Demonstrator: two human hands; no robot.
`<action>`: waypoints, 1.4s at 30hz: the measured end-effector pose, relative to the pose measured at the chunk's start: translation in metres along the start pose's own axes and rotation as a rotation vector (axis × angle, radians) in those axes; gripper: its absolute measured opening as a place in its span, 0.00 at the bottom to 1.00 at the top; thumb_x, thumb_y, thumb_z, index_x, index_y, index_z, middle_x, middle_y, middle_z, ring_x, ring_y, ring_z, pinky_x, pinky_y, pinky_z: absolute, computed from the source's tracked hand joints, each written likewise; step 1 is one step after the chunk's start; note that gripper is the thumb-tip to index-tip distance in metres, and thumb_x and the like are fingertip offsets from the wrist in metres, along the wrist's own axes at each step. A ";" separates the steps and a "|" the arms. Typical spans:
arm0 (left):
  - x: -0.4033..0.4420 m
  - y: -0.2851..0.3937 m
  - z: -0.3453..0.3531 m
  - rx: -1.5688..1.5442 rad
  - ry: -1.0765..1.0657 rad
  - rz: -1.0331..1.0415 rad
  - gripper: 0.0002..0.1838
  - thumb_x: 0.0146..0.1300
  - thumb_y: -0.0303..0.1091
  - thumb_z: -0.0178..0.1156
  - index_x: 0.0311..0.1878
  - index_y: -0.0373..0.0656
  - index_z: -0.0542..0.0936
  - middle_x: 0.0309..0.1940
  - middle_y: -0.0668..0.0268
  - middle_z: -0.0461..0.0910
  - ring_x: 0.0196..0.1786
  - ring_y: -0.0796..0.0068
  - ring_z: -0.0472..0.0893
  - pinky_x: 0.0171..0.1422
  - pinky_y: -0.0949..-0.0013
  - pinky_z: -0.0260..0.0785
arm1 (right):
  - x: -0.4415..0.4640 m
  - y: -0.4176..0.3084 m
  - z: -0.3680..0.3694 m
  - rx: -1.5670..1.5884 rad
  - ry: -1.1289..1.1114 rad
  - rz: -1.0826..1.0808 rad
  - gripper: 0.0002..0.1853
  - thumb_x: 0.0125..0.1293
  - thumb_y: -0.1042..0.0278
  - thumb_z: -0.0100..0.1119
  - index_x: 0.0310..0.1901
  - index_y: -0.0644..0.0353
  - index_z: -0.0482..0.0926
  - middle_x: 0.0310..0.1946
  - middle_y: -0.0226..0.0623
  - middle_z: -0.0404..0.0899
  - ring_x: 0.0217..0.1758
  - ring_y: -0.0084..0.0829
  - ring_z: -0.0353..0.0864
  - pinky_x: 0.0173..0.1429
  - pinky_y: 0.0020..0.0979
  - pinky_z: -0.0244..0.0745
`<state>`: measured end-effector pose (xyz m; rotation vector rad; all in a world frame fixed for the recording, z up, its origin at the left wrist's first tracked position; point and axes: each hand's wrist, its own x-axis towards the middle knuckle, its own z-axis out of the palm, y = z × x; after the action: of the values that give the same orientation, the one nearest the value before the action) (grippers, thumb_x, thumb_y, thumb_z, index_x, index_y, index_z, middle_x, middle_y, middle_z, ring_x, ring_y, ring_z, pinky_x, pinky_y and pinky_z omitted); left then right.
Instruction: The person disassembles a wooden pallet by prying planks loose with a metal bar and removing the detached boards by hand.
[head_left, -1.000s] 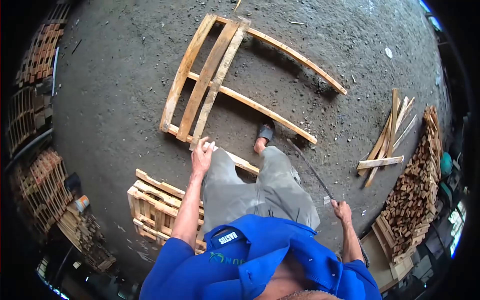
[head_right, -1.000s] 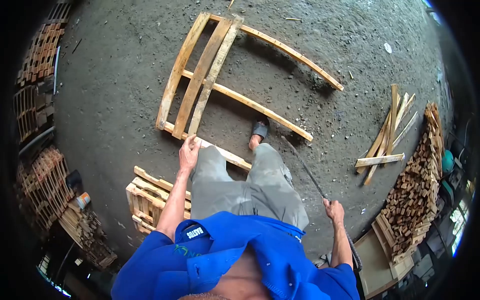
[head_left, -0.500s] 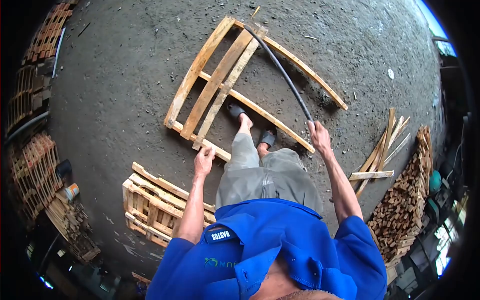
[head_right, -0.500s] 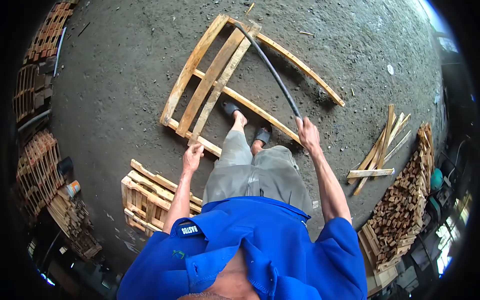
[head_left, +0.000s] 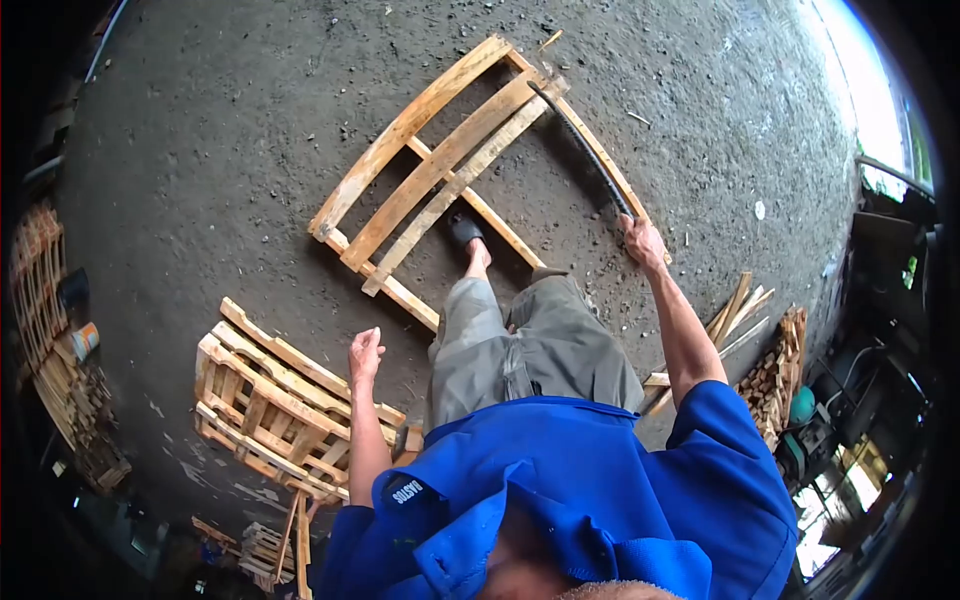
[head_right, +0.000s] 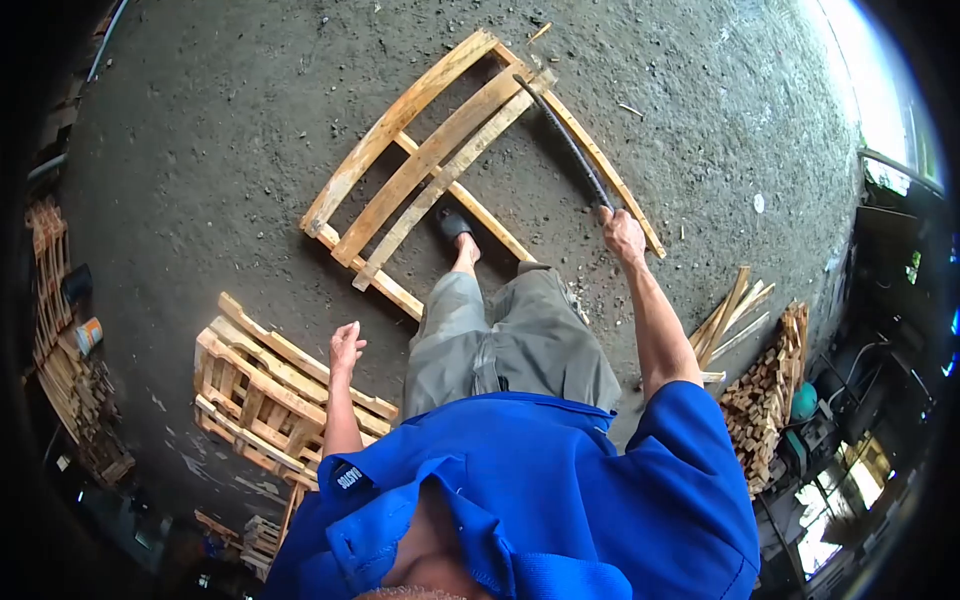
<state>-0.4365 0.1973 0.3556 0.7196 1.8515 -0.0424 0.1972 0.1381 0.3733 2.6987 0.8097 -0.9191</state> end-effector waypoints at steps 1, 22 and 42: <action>0.003 -0.005 0.006 0.017 -0.050 -0.031 0.28 0.68 0.57 0.65 0.60 0.45 0.81 0.49 0.65 0.86 0.40 0.73 0.86 0.39 0.68 0.76 | 0.001 0.004 -0.005 -0.016 0.055 -0.006 0.36 0.75 0.35 0.47 0.41 0.69 0.84 0.40 0.65 0.84 0.49 0.64 0.84 0.53 0.56 0.77; -0.040 0.100 0.090 -0.118 -0.019 0.008 0.29 0.72 0.57 0.61 0.65 0.46 0.77 0.57 0.67 0.82 0.50 0.72 0.84 0.56 0.61 0.75 | 0.105 0.050 -0.059 -0.255 0.056 -0.218 0.32 0.76 0.39 0.46 0.41 0.66 0.84 0.38 0.62 0.85 0.46 0.58 0.86 0.51 0.54 0.80; -0.239 0.312 0.453 0.151 -0.477 0.486 0.21 0.72 0.38 0.65 0.63 0.37 0.79 0.50 0.57 0.84 0.52 0.68 0.85 0.58 0.66 0.77 | 0.182 0.211 0.013 0.205 -0.169 -0.155 0.31 0.74 0.36 0.50 0.36 0.63 0.78 0.31 0.58 0.84 0.40 0.60 0.85 0.43 0.56 0.77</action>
<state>0.1511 0.1798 0.4740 1.1400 1.1975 -0.0347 0.4264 0.0366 0.2509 2.7069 0.9453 -1.3120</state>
